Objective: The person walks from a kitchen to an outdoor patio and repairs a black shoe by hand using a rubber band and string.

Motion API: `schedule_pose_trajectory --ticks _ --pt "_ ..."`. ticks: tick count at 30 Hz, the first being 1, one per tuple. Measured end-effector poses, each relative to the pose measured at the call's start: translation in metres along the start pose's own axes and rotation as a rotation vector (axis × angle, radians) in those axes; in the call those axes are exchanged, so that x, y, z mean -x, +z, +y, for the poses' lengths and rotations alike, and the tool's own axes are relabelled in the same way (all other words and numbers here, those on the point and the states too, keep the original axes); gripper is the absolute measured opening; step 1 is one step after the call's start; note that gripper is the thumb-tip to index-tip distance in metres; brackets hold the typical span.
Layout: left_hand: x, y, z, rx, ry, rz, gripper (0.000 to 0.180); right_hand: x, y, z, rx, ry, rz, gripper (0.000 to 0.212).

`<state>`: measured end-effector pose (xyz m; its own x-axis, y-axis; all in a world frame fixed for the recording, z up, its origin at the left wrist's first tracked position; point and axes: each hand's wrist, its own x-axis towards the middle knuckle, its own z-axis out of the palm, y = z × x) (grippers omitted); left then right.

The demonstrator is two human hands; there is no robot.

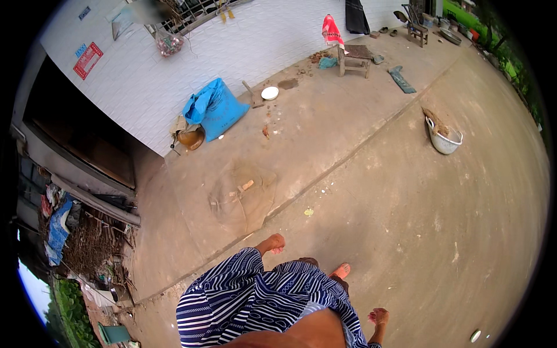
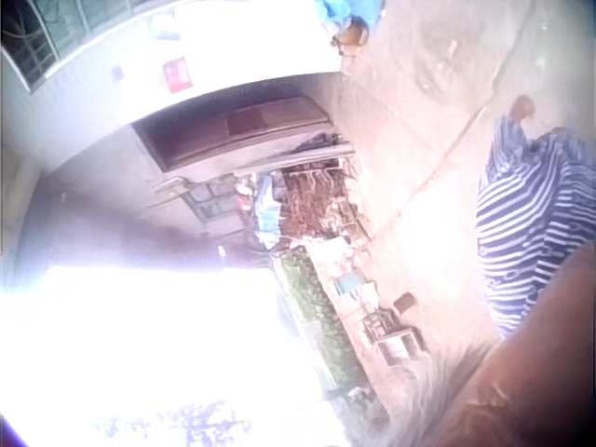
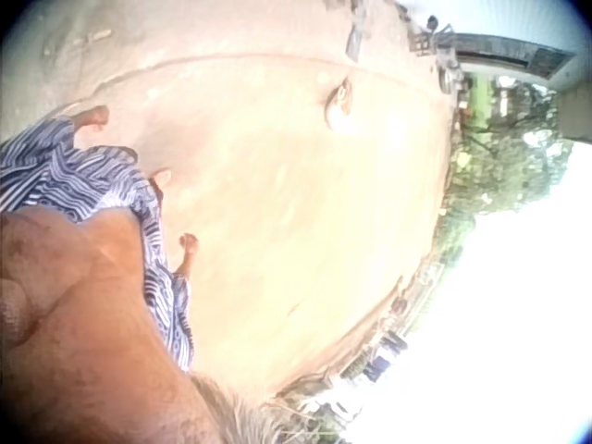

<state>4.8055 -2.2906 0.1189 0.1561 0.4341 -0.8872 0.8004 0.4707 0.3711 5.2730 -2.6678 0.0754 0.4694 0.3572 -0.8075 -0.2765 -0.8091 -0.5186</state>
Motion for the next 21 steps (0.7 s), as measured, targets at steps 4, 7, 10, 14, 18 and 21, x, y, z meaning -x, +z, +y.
schedule_pose_trajectory --ticks 4,7,10,14,18,21 --pt "0.003 0.017 0.027 0.094 -0.056 -0.022 0.019 -0.042 -0.015 -0.112 0.094 -0.086 -0.073 0.010" --pt "0.002 0.022 0.025 0.170 -0.094 0.021 0.018 -0.080 -0.006 -0.205 0.203 -0.145 -0.166 0.009" --pt "-0.014 0.015 0.049 0.246 -0.122 0.067 0.015 -0.126 0.003 -0.277 0.240 -0.209 -0.192 0.008" --pt "-0.062 0.012 0.077 0.280 -0.161 0.023 0.017 -0.166 0.014 -0.351 0.318 -0.307 -0.241 0.008" --pt "-0.108 0.000 0.181 0.333 0.041 0.079 0.020 -0.194 -0.007 -0.395 0.366 -0.188 -0.253 0.008" --pt "-0.120 -0.027 0.249 0.458 0.095 0.086 0.022 -0.217 -0.029 -0.434 0.445 -0.086 -0.272 0.008"
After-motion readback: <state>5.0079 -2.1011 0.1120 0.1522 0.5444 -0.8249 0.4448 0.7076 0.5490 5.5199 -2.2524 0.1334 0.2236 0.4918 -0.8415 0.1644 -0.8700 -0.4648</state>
